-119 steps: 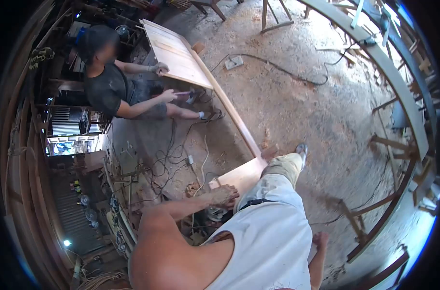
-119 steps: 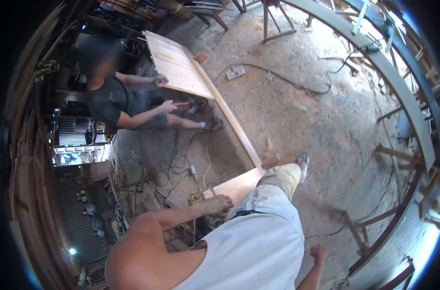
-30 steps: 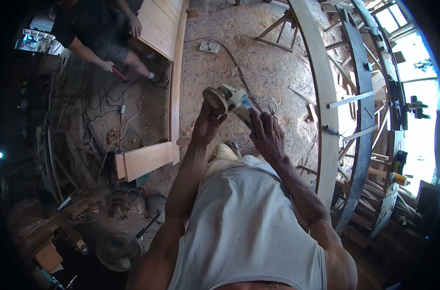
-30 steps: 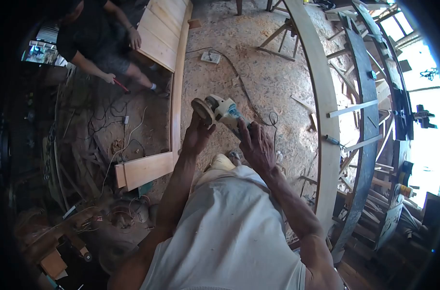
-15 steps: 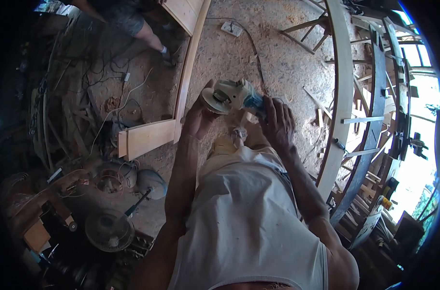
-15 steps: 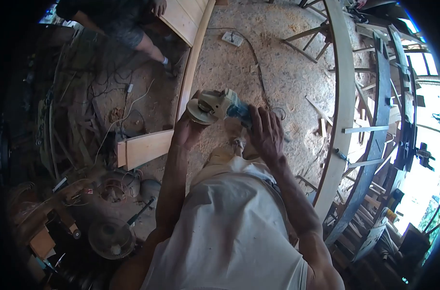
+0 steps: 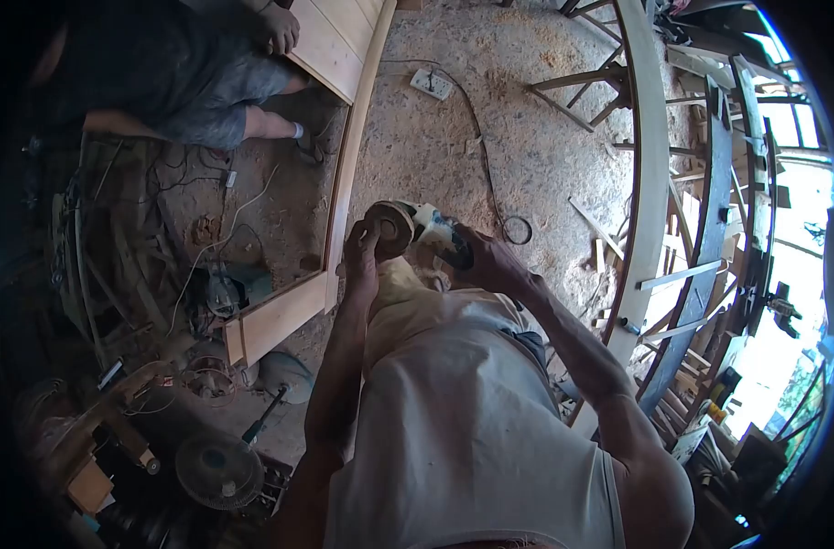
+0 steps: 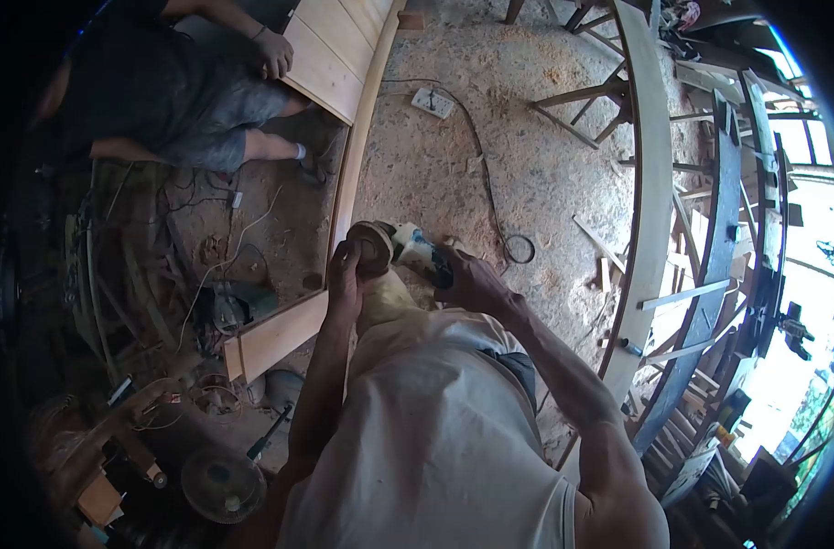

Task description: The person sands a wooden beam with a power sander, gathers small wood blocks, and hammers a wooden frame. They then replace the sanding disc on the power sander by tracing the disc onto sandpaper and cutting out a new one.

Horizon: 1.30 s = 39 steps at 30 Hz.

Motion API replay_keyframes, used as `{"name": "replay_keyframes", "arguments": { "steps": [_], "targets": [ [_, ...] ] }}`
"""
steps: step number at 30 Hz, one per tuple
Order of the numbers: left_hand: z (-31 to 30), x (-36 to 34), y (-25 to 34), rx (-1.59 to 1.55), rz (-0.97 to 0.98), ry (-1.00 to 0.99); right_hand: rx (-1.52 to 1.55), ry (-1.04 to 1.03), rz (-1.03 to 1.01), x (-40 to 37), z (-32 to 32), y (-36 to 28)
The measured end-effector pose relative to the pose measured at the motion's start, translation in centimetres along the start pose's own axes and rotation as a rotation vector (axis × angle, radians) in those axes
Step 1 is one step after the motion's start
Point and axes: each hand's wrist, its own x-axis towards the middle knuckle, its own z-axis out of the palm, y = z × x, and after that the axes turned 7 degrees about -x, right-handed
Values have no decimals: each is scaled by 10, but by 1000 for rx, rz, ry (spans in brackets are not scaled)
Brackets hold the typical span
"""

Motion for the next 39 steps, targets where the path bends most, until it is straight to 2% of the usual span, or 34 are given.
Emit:
{"name": "replay_keyframes", "arguments": {
  "steps": [3,6,9,12,16,21,24,28,31,32,34,36,38,39],
  "targets": [
    [-23,29,-15,189,144,25,41,-148,39,32,-2,3],
    [9,30,32,73,-42,63,-52,-262,93,60,2,4],
    [9,55,42,6,-62,67,-77,-311,171,90,-15,-14],
    [7,81,64,40,-103,31,-45,-287,148,111,-9,-7],
    [7,127,85,125,-59,-47,-1,-256,237,139,-25,-26],
    [26,174,115,227,-147,-114,27,-209,342,164,-38,-35],
    [22,225,75,228,-104,-117,35,-216,383,176,-60,-39],
    [43,242,83,214,-184,-227,1,-199,412,184,-66,-11],
    [47,263,66,356,-41,-264,0,-165,388,192,-69,10],
    [69,246,104,300,-303,-223,6,-179,390,196,-77,12],
    [68,253,82,322,-80,-250,-33,-209,379,208,-93,28],
    [59,257,59,359,-61,-223,-103,-247,362,224,-105,48],
    [45,259,55,408,-248,-171,-165,-265,364,235,-122,67],
    [42,260,54,481,-277,-150,-203,-278,363,239,-133,79]
  ]
}}
